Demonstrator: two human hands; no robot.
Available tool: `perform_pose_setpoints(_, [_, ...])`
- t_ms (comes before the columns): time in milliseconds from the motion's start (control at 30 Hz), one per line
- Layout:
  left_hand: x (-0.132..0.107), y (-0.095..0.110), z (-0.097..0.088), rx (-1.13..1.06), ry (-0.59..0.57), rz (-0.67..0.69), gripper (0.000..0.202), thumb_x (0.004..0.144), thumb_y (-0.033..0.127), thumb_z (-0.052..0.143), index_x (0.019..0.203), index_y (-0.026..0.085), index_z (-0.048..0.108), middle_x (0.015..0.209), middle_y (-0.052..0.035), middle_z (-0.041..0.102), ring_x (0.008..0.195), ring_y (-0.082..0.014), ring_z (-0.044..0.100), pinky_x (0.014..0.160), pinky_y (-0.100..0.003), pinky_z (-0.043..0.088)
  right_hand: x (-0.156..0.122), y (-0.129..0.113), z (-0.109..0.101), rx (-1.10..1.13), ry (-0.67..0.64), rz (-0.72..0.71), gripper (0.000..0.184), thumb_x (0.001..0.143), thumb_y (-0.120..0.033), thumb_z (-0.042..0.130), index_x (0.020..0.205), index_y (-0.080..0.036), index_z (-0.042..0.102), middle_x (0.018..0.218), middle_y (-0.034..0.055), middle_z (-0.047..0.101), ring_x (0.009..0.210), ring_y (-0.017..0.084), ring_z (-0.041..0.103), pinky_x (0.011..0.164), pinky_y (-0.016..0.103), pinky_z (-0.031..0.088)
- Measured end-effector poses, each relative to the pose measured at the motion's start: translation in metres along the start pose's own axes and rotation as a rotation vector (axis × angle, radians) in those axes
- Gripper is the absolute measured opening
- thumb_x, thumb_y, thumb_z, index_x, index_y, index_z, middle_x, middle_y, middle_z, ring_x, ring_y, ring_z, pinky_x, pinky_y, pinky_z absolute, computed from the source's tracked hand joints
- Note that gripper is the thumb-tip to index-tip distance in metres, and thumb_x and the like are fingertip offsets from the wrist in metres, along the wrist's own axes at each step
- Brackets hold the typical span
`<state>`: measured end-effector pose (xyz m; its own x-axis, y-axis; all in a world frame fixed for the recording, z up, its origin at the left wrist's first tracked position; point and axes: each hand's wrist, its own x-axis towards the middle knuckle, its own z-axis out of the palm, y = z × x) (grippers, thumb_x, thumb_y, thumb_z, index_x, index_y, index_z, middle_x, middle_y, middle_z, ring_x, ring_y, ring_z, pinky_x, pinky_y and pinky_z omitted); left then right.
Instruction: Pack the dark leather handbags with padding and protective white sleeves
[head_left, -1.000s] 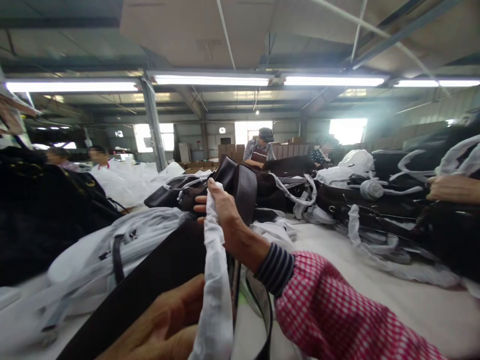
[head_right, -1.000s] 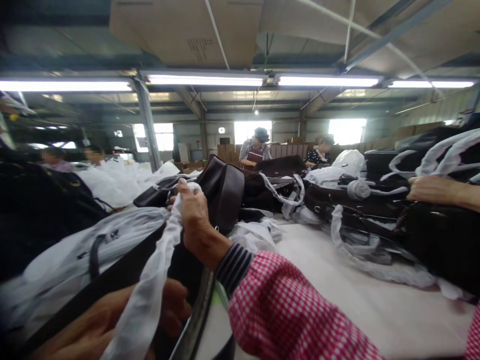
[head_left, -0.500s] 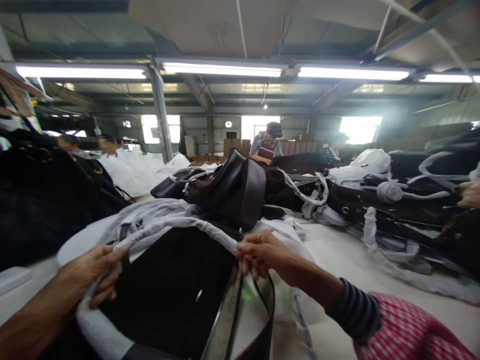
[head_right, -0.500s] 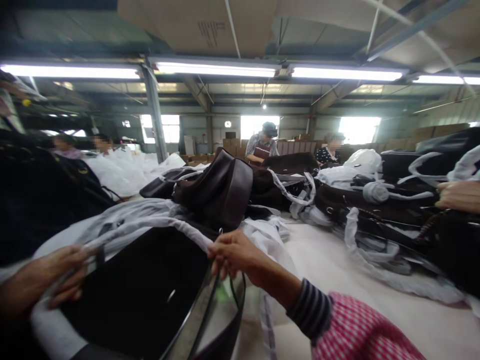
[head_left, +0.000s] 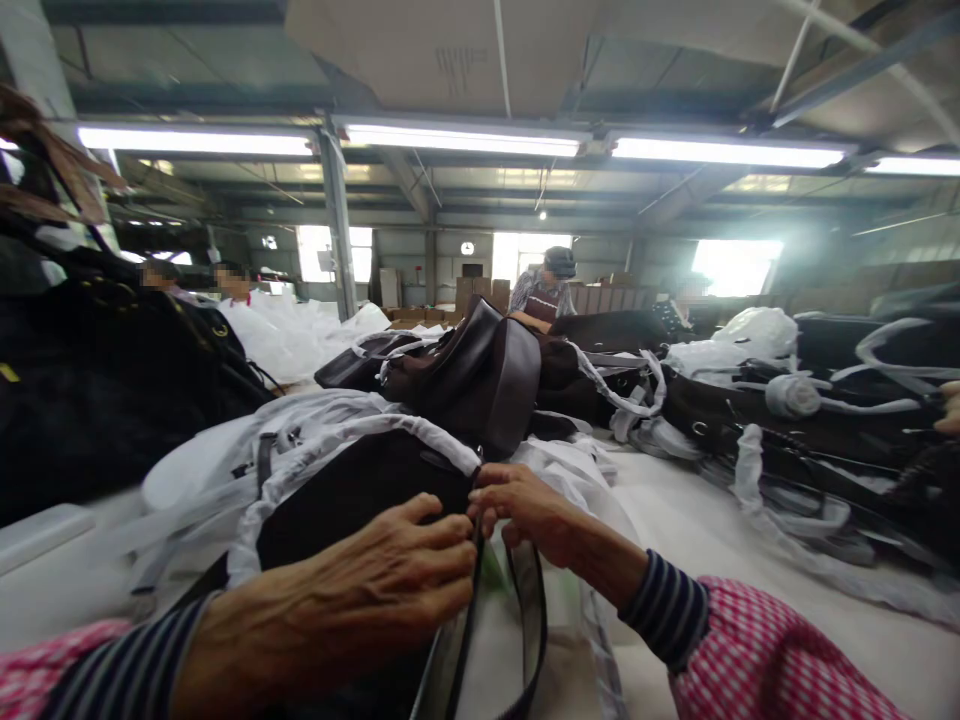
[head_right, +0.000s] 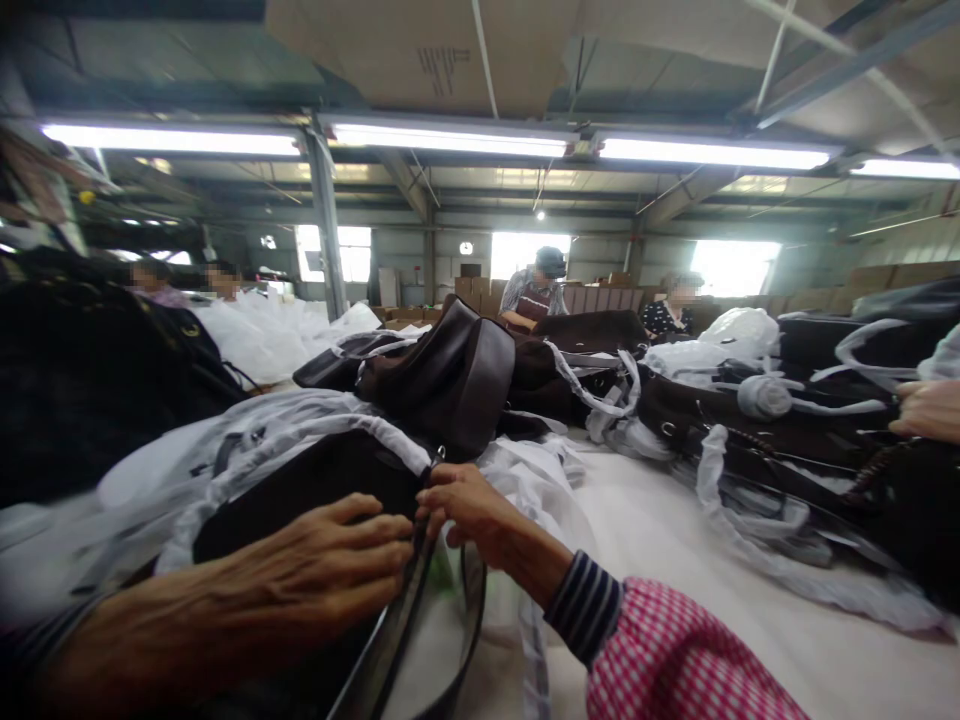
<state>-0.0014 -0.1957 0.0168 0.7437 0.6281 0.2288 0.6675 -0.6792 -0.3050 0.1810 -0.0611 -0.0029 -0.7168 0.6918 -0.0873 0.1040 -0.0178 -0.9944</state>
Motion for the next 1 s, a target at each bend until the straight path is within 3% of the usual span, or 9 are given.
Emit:
perform_pose_setpoints(67, [0.009,0.005,0.013,-0.003,-0.008,0.102,0.027,0.096,0.017,0.06,0.121,0.025,0.065,0.116,-0.0052,0.071,0.114,-0.0226,0.062,0.122,-0.042,0.036,0.005,-0.006,-0.001,0.095,0.002,-0.097,0.02,0.066,-0.023,0.068,0.083,-0.016,0.063,0.08,0.0017,0.06,0.069,0.012,0.059,0.049,0.018,0.033])
perform_pose_setpoints(167, [0.014,-0.004,0.024,0.106,0.025,0.129,0.015,0.097,0.03,0.069,0.105,0.018,0.07,0.102,-0.0077,0.072,0.107,-0.0254,0.063,0.125,-0.046,0.032,0.014,0.006,-0.003,0.159,-0.011,-0.176,0.026,0.067,-0.02,0.064,0.094,-0.018,0.067,0.095,0.0032,0.063,0.083,0.016,0.061,0.062,0.023,0.044])
perform_pose_setpoints(267, [0.013,-0.024,0.012,0.133,0.062,0.078,0.028,0.1,0.039,0.067,0.081,0.018,0.067,0.087,-0.0069,0.07,0.1,-0.0257,0.063,0.114,-0.047,0.039,0.019,0.041,-0.005,-0.165,-0.045,-0.304,0.026,0.072,-0.016,0.057,0.096,-0.018,0.066,0.097,0.0043,0.065,0.093,0.021,0.061,0.082,0.034,0.049])
perform_pose_setpoints(400, [0.007,-0.05,-0.01,-0.038,0.008,-0.059,0.031,0.104,0.026,0.056,0.074,0.019,0.062,0.086,-0.0035,0.068,0.092,-0.0223,0.061,0.102,-0.046,0.042,0.014,0.086,-0.001,-0.646,0.068,-0.437,0.038,0.082,-0.019,0.059,0.12,-0.02,0.062,0.118,0.0104,0.065,0.111,0.029,0.058,0.1,0.045,0.044])
perform_pose_setpoints(533, [-0.008,-0.068,0.002,-0.271,0.052,-0.204,0.013,0.097,0.019,0.062,0.084,0.019,0.066,0.125,-0.0056,0.067,0.131,-0.027,0.05,0.114,-0.044,0.037,0.01,0.104,0.002,-0.741,0.169,-0.472,0.042,0.087,-0.016,0.056,0.129,-0.02,0.055,0.124,0.0133,0.064,0.116,0.03,0.058,0.102,0.046,0.047])
perform_pose_setpoints(633, [-0.016,-0.075,0.024,-0.367,0.073,-0.357,0.011,0.089,0.01,0.063,0.088,0.019,0.068,0.148,-0.0053,0.053,0.137,-0.0271,0.047,0.118,-0.044,0.037,0.015,0.104,0.003,-0.875,0.209,-0.511,0.04,0.089,-0.017,0.058,0.129,-0.019,0.055,0.125,0.0152,0.064,0.117,0.032,0.059,0.101,0.048,0.049])
perform_pose_setpoints(700, [-0.017,-0.077,0.035,-0.376,0.062,-0.402,0.018,0.086,0.005,0.06,0.09,0.02,0.069,0.145,-0.0049,0.055,0.132,-0.0256,0.053,0.115,-0.041,0.041,0.019,0.101,0.006,-1.023,0.204,-0.492,0.034,0.09,-0.019,0.06,0.123,-0.018,0.058,0.12,0.0149,0.067,0.111,0.032,0.062,0.096,0.046,0.053])
perform_pose_setpoints(867, [-0.012,-0.073,0.044,-0.279,0.057,-0.452,0.058,0.076,-0.005,0.048,0.128,0.016,0.064,0.127,-0.0094,0.068,0.121,-0.0249,0.063,0.113,-0.039,0.045,0.033,0.107,0.015,-1.465,0.183,-0.483,0.026,0.093,-0.011,0.051,0.116,-0.014,0.061,0.114,0.0169,0.067,0.078,0.022,0.066,0.066,0.034,0.054])
perform_pose_setpoints(1000, [-0.011,-0.069,0.043,-0.299,0.021,-0.537,0.049,0.08,-0.002,0.05,0.12,0.019,0.067,0.116,-0.0069,0.074,0.111,-0.0262,0.069,0.102,-0.039,0.051,0.039,0.117,0.017,-1.617,0.152,-0.657,0.026,0.095,-0.007,0.047,0.115,-0.017,0.061,0.105,0.0139,0.068,0.081,0.022,0.064,0.072,0.033,0.052])
